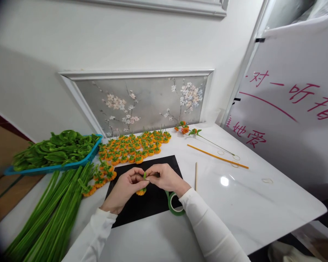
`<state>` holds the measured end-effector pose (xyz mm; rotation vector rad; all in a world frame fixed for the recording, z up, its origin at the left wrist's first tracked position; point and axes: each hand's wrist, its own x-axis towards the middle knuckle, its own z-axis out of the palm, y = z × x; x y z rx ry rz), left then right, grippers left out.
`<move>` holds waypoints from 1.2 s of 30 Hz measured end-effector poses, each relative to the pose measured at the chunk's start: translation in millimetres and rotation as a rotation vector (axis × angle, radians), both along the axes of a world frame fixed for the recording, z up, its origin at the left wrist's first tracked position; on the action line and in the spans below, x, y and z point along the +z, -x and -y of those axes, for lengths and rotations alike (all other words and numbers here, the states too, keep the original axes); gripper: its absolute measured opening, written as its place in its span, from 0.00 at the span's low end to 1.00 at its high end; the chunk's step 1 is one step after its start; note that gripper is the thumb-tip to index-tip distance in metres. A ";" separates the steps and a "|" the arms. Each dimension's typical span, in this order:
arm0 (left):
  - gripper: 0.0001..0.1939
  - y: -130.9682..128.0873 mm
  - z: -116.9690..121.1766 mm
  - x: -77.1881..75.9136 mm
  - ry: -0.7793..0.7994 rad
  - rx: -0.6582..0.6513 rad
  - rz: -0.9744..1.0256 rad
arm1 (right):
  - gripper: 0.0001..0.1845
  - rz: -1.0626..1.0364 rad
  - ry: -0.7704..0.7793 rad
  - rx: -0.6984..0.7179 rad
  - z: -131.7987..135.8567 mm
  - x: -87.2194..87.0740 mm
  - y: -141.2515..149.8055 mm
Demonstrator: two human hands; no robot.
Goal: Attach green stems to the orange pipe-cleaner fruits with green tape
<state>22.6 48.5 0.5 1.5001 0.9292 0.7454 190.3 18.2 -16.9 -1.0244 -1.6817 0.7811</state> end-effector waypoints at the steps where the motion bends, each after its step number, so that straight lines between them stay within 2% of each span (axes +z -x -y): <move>1: 0.16 0.4 -0.3 -0.6 0.001 -0.002 -0.004 | 0.07 -0.025 0.035 0.014 -0.2 -1.1 -0.6; 5: 0.14 2.5 -1.7 -1.9 0.009 -0.029 -0.016 | 0.08 -0.059 0.107 0.033 0.7 -0.7 -3.4; 12: 0.12 3.6 -4.6 -6.5 0.015 -0.055 -0.013 | 0.11 -0.012 0.108 0.061 1.8 3.7 -6.4; 17: 0.11 2.8 -3.0 -4.8 -0.011 -0.016 0.050 | 0.11 -0.002 0.094 0.038 1.1 1.9 -7.1; 23: 0.10 3.6 -1.7 -2.4 0.071 -0.120 0.055 | 0.14 0.008 0.090 0.091 2.5 2.5 -6.5; 30: 0.10 1.8 -1.0 0.2 -0.035 -0.143 -0.014 | 0.14 0.041 0.101 0.064 2.9 3.0 -6.2; 36: 0.09 2.7 0.7 3.0 -0.024 -0.157 0.008 | 0.11 -0.150 0.110 0.102 2.0 4.5 -3.4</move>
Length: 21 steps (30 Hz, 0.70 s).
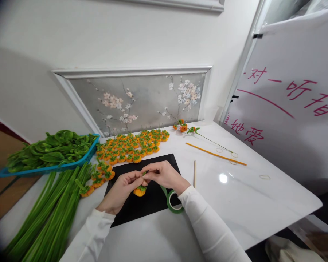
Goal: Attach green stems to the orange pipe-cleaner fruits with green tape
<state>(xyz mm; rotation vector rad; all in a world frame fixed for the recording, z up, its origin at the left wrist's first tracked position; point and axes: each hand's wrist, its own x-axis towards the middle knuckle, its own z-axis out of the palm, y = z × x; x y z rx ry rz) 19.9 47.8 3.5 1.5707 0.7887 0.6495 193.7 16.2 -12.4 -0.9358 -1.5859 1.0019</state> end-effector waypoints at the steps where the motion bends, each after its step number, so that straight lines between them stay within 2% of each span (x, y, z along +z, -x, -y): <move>1: 0.08 0.6 0.3 -0.1 0.025 -0.004 0.020 | 0.11 -0.020 0.004 -0.001 -0.1 -0.1 -0.1; 5: 0.19 2.0 1.5 -0.6 0.099 0.007 0.064 | 0.16 -0.037 0.043 0.044 0.4 -0.9 -2.3; 8: 0.21 2.6 1.7 -0.1 0.110 0.000 0.061 | 0.09 0.032 0.039 0.041 2.2 1.4 -3.8; 10: 0.22 3.0 1.4 0.8 0.108 0.003 0.038 | 0.07 0.124 -0.006 -0.002 3.7 5.2 -4.0; 14: 0.19 2.4 0.4 2.6 0.096 0.043 0.001 | 0.09 0.303 -0.141 -0.108 5.0 12.3 -3.4; 16: 0.17 0.7 0.6 2.0 0.018 0.053 -0.013 | 0.08 0.370 -0.204 -0.167 4.5 13.0 -3.4; 21: 0.10 -4.3 3.2 -2.6 -0.350 0.156 -0.211 | 0.07 0.484 -0.279 -0.235 4.0 9.3 -2.4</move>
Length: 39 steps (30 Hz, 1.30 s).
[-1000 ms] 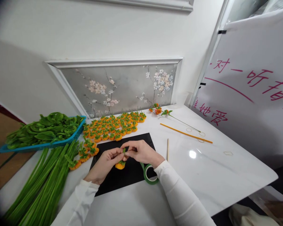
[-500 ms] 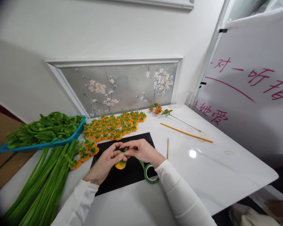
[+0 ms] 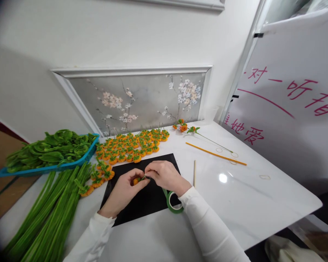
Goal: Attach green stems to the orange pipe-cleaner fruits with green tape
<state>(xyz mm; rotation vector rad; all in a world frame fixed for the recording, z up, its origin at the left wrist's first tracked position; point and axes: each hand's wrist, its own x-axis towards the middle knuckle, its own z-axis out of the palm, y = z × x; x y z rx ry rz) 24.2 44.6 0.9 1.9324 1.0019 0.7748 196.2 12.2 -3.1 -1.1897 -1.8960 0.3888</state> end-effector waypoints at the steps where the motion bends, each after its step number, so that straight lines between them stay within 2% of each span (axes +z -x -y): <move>1: 0.10 -0.4 0.4 -0.5 -0.018 0.019 -0.015 | 0.07 0.019 -0.010 -0.005 0.1 -0.8 0.7; 6: 0.09 0.8 0.3 1.7 0.119 0.013 0.071 | 0.08 0.054 -0.046 -0.006 0.2 -3.4 4.0; 11: 0.10 3.8 0.1 4.8 0.243 -0.042 0.116 | 0.08 0.005 0.018 0.031 2.8 1.2 1.5; 15: 0.09 5.7 0.5 6.9 0.268 -0.073 0.134 | 0.09 0.002 0.028 0.091 5.1 6.2 -2.0; 19: 0.09 7.9 -0.3 9.2 0.282 -0.116 0.094 | 0.10 0.056 -0.029 0.070 5.4 5.3 -1.4; 22: 0.08 6.6 0.2 8.8 0.204 -0.098 0.064 | 0.10 0.107 -0.059 0.043 4.7 2.9 0.9; 27: 0.11 0.6 4.8 7.0 -0.064 0.063 -0.006 | 0.10 0.173 -0.076 0.023 4.0 0.9 3.0; 31: 0.12 0.5 6.5 8.7 -0.077 0.108 -0.045 | 0.11 0.216 -0.075 0.017 3.7 -0.3 3.2; 39: 0.13 3.3 5.4 9.3 -0.091 0.015 -0.094 | 0.10 0.238 -0.086 0.032 2.9 -2.2 2.2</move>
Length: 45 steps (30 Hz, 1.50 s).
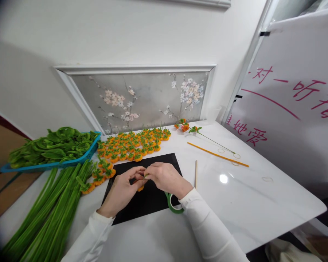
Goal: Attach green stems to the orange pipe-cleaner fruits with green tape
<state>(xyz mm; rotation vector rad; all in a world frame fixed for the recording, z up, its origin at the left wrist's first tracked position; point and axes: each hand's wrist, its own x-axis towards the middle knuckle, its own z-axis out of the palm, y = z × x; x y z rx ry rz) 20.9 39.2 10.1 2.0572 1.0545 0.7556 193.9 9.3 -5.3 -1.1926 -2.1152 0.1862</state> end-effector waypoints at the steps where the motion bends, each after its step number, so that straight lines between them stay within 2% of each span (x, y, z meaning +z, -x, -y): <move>1: 0.13 0.0 0.4 0.5 0.002 -0.011 0.007 | 0.10 -0.002 -0.003 0.004 0.1 0.2 -0.1; 8: 0.12 1.3 1.4 4.2 0.039 -0.078 0.013 | 0.10 -0.035 0.018 0.015 1.1 1.6 -0.7; 15: 0.19 7.1 -4.5 4.5 0.204 -0.174 0.049 | 0.10 -0.107 0.048 0.068 0.0 1.3 -0.2; 22: 0.17 1.4 1.3 0.7 -0.112 -0.022 -0.106 | 0.09 -0.076 0.045 0.044 -2.0 -4.6 2.8; 28: 0.25 3.5 -2.3 -4.1 -0.110 0.017 -0.146 | 0.09 -0.050 0.025 0.056 -2.2 -6.6 3.1; 37: 0.25 5.2 -0.1 0.6 -0.137 -0.009 -0.247 | 0.09 -0.006 0.010 0.074 -1.2 -3.9 3.7; 42: 0.25 7.7 -1.8 -2.7 -0.142 -0.058 -0.234 | 0.09 0.007 0.000 0.081 -1.3 -5.6 2.7; 45: 0.25 8.9 -2.0 -0.8 -0.093 -0.111 -0.201 | 0.09 0.017 -0.004 0.078 -1.1 -6.0 2.3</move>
